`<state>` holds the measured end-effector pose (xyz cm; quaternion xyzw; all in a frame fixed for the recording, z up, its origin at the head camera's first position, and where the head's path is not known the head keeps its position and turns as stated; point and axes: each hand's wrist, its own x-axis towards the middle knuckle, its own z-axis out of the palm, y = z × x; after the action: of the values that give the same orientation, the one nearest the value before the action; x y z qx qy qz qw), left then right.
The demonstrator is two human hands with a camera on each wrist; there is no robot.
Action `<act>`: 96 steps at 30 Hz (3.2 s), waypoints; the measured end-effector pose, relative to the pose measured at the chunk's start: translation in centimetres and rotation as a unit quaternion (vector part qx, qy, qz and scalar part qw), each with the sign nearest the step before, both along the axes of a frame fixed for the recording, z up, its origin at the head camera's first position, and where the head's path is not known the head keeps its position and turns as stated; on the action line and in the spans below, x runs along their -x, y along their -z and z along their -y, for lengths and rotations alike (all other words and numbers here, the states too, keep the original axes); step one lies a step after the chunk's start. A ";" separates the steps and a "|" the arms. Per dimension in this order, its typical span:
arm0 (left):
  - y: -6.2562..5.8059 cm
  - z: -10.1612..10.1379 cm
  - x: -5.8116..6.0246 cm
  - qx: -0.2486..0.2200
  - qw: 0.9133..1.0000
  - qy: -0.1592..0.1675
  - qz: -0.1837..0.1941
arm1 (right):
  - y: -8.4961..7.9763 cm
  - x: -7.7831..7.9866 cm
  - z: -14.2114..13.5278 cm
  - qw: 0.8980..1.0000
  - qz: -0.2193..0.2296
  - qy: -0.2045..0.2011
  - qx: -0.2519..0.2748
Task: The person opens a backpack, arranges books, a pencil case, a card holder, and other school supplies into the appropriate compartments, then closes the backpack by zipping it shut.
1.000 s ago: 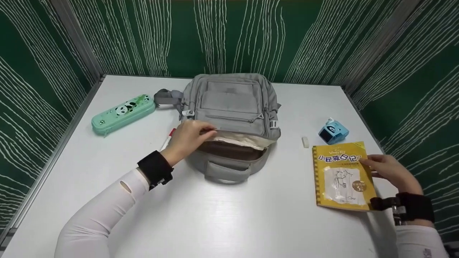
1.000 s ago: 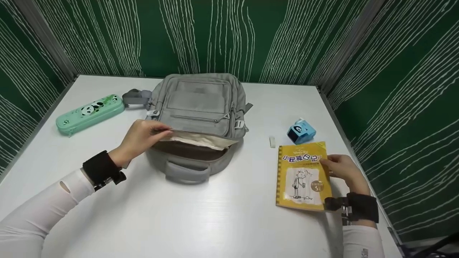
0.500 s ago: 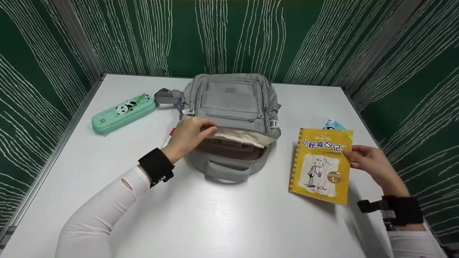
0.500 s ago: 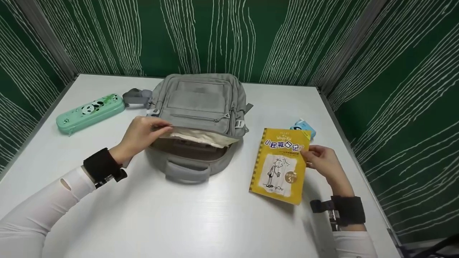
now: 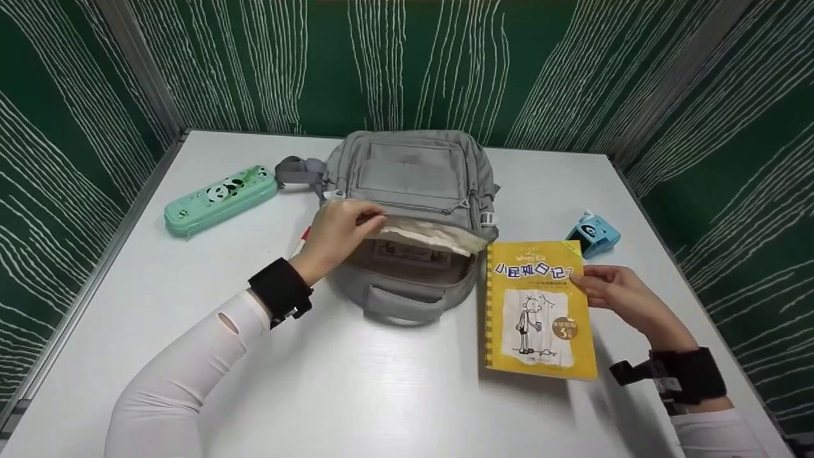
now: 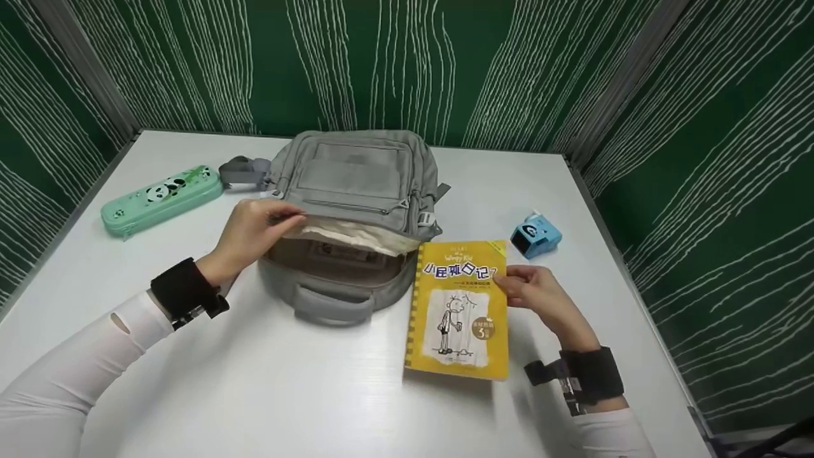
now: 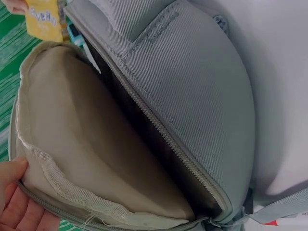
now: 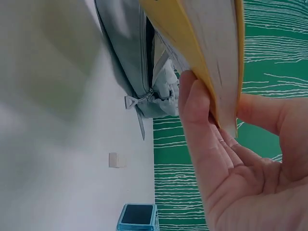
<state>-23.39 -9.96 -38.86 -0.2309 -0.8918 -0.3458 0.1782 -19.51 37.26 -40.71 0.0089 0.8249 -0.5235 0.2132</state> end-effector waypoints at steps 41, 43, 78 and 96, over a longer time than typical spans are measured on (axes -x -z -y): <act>-0.8 -0.3 0.4 -0.034 0.999 -0.021 -0.016 | 3.2 5.3 14.2 0.981 0.081 -0.068 0.163; -0.8 -0.3 0.4 -0.035 0.999 -0.021 -0.017 | 3.3 5.6 14.9 0.981 0.077 -0.066 0.167; -0.2 0.1 -0.3 -0.029 1.000 -0.007 -0.002 | 4.1 6.6 15.8 0.974 0.106 -0.064 0.188; 0.1 0.1 -0.7 -0.021 1.000 -0.001 0.006 | 6.4 7.0 17.6 0.970 0.021 0.092 0.223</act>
<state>-22.73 -10.04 -38.94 -0.2240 -0.8857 -0.3655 0.1784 -26.54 19.63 -47.15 0.0478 0.6782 -0.7114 0.1779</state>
